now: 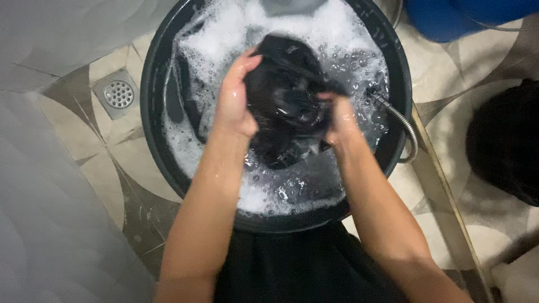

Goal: The person washes dark clothing by hand in a basin of soapy water, scrubbing and rinsing the fabric before transferring it to a basket.

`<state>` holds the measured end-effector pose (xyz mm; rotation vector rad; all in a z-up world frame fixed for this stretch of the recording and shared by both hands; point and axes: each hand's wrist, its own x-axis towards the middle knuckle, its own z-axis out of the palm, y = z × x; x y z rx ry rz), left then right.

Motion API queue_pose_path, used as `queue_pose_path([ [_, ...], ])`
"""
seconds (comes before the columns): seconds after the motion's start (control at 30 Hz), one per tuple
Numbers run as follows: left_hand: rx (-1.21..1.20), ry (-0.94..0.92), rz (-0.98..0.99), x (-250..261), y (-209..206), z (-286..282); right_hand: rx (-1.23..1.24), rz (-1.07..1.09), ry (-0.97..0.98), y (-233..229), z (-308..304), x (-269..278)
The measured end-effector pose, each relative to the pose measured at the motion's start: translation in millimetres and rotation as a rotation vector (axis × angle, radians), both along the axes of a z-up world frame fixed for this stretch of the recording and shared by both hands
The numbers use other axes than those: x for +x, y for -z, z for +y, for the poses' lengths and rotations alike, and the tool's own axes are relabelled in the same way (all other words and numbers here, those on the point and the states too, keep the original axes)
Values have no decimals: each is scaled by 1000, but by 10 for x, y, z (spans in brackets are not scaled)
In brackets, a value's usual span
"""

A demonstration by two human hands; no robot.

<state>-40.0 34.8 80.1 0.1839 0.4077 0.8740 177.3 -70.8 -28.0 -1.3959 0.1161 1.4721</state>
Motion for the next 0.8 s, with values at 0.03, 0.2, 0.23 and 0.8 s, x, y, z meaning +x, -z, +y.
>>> queue_pose_path([
  [0.03, 69, 23, 338, -36, 114, 3, 31, 44, 27, -356, 64, -35],
  [0.2, 312, 192, 1353, 19, 794, -278, 262, 382, 247, -945, 196, -316],
  [0.23, 301, 204, 1328, 80, 902, -329, 295, 413, 270, -919, 182, -377],
  [0.8, 1302, 1071, 932, -145, 585, -117, 3, -1588, -1752, 65, 5, 122],
])
